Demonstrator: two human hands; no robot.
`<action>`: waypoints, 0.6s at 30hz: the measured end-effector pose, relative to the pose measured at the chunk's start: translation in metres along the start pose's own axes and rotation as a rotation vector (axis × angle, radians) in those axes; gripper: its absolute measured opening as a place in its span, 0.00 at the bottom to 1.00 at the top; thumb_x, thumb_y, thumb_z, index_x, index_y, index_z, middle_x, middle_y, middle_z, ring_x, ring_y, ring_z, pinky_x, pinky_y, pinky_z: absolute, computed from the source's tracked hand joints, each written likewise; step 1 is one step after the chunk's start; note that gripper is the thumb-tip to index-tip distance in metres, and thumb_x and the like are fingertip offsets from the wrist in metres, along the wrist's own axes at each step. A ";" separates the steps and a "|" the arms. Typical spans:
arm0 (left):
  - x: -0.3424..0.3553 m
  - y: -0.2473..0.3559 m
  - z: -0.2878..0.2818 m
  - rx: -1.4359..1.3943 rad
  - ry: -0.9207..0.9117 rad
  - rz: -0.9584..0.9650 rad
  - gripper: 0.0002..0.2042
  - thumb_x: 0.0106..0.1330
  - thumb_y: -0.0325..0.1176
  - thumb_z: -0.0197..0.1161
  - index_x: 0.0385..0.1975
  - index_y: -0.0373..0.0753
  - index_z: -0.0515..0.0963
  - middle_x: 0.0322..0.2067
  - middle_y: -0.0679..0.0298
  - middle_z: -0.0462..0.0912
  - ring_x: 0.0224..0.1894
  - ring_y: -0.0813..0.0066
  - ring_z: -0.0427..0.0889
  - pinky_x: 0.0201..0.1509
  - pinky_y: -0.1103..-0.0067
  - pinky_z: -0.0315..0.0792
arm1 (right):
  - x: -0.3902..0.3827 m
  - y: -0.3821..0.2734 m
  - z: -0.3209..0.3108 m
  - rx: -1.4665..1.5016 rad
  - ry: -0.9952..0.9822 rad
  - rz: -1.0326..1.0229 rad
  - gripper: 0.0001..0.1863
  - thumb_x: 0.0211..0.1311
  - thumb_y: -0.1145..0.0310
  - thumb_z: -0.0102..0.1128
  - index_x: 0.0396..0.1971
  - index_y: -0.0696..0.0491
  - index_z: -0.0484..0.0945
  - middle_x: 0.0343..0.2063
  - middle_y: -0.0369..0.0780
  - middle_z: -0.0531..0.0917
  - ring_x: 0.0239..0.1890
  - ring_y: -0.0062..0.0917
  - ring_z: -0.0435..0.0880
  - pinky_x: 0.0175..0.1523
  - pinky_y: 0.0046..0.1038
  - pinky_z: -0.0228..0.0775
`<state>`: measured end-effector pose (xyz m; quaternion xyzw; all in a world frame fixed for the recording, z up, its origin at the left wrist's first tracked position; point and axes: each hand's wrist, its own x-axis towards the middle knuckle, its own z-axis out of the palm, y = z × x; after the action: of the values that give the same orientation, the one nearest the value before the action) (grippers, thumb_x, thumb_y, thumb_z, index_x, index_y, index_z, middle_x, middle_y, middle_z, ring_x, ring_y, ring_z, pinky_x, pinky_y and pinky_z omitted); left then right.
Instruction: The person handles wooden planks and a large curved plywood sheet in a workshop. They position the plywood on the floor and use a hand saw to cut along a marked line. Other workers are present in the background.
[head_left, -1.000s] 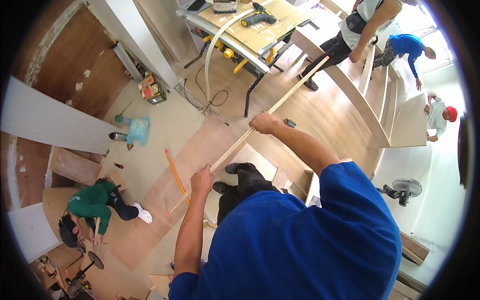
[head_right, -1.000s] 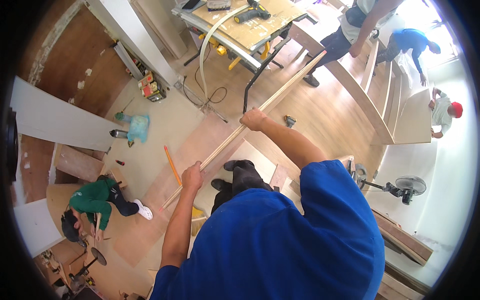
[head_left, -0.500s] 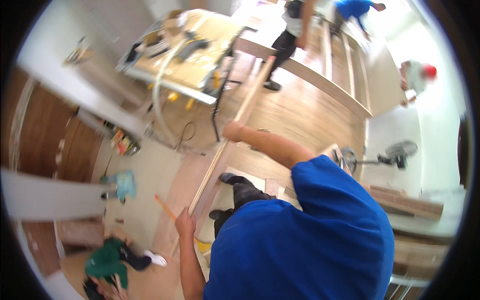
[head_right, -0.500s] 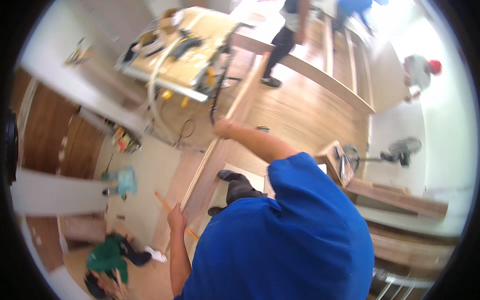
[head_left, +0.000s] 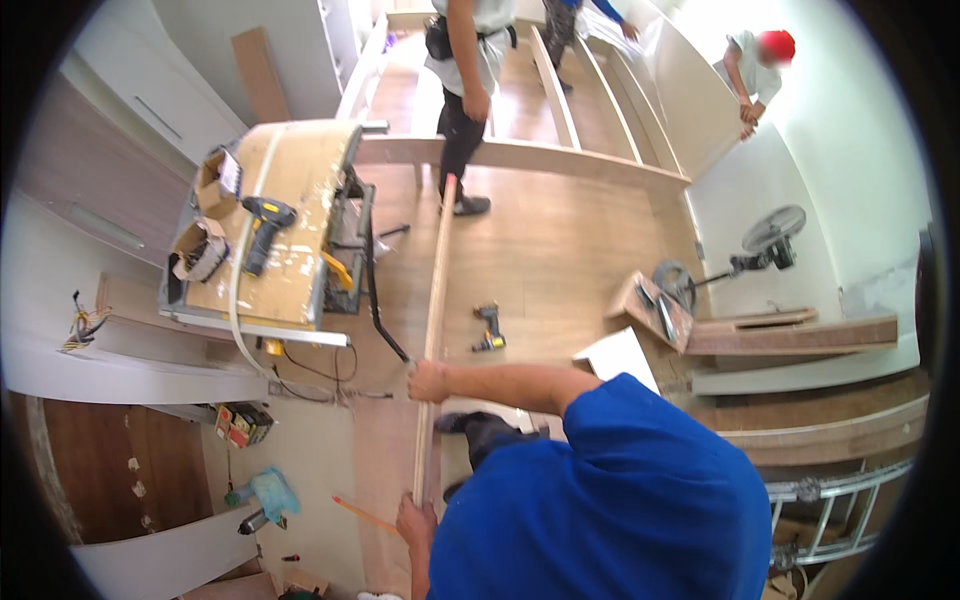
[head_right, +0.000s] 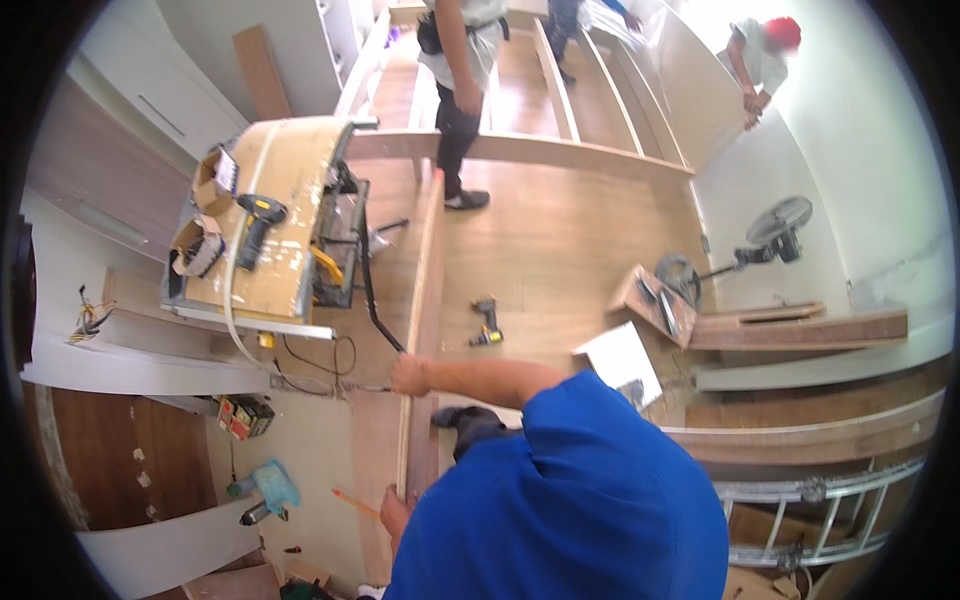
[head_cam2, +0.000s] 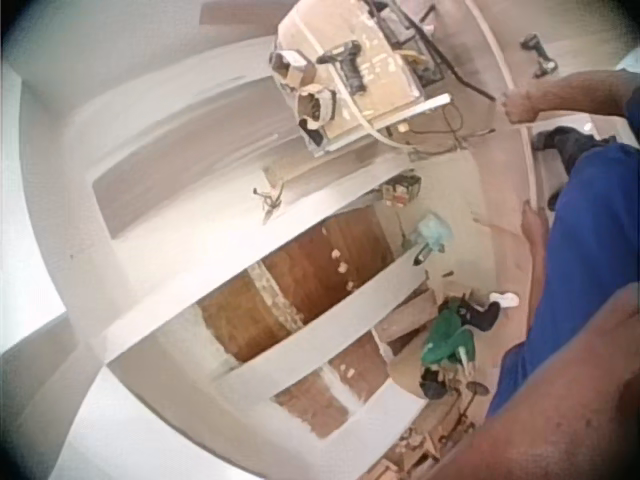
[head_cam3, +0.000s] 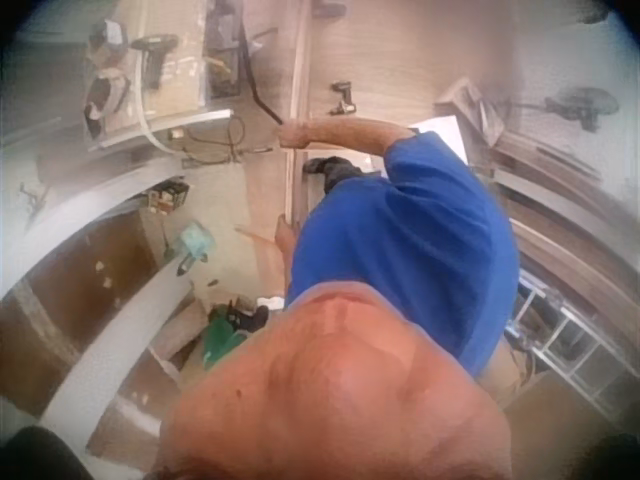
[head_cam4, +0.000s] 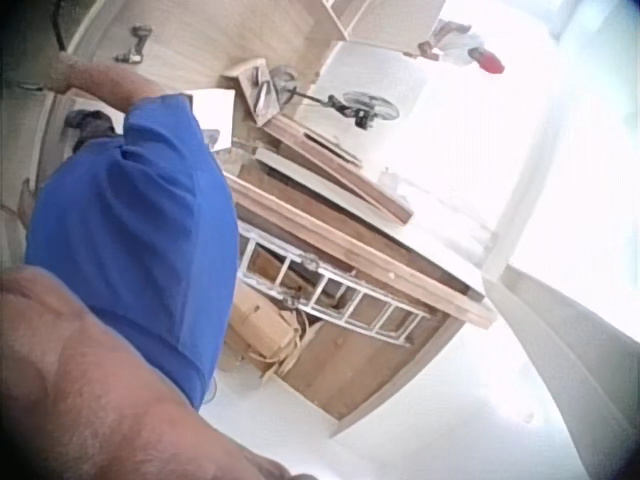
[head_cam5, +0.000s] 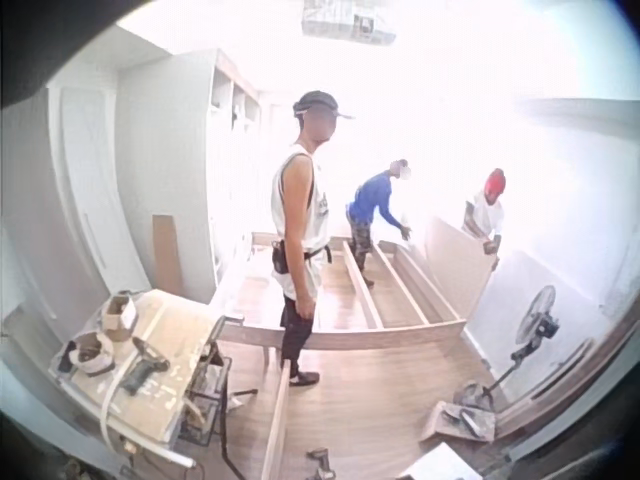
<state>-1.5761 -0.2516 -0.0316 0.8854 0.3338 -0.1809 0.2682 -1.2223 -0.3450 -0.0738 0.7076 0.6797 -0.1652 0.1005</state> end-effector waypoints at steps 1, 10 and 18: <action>-0.002 0.003 -0.002 -0.003 0.001 -0.007 0.29 0.62 0.43 0.74 0.59 0.34 0.75 0.50 0.44 0.84 0.53 0.41 0.82 0.57 0.56 0.75 | -0.002 0.001 -0.001 0.002 0.038 -0.004 0.06 0.53 0.64 0.69 0.29 0.47 0.90 0.33 0.40 0.91 0.41 0.36 0.91 0.41 0.40 0.80; 0.032 0.059 -0.026 0.098 -0.046 -0.037 0.29 0.62 0.47 0.73 0.57 0.36 0.75 0.45 0.44 0.86 0.49 0.42 0.85 0.53 0.54 0.77 | -0.001 0.001 -0.003 0.078 -0.003 -0.016 0.05 0.54 0.69 0.67 0.27 0.50 0.89 0.31 0.41 0.91 0.38 0.37 0.92 0.39 0.40 0.82; -0.001 0.041 -0.003 0.022 0.015 0.154 0.08 0.57 0.29 0.63 0.35 0.36 0.84 0.31 0.47 0.87 0.36 0.45 0.88 0.39 0.54 0.80 | -0.027 -0.007 -0.015 0.055 -0.110 -0.334 0.09 0.60 0.69 0.60 0.38 0.48 0.87 0.34 0.45 0.89 0.40 0.42 0.90 0.43 0.45 0.81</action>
<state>-1.5483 -0.2759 -0.0144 0.9126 0.2649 -0.1570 0.2691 -1.2288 -0.3639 -0.0498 0.5771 0.7766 -0.2366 0.0895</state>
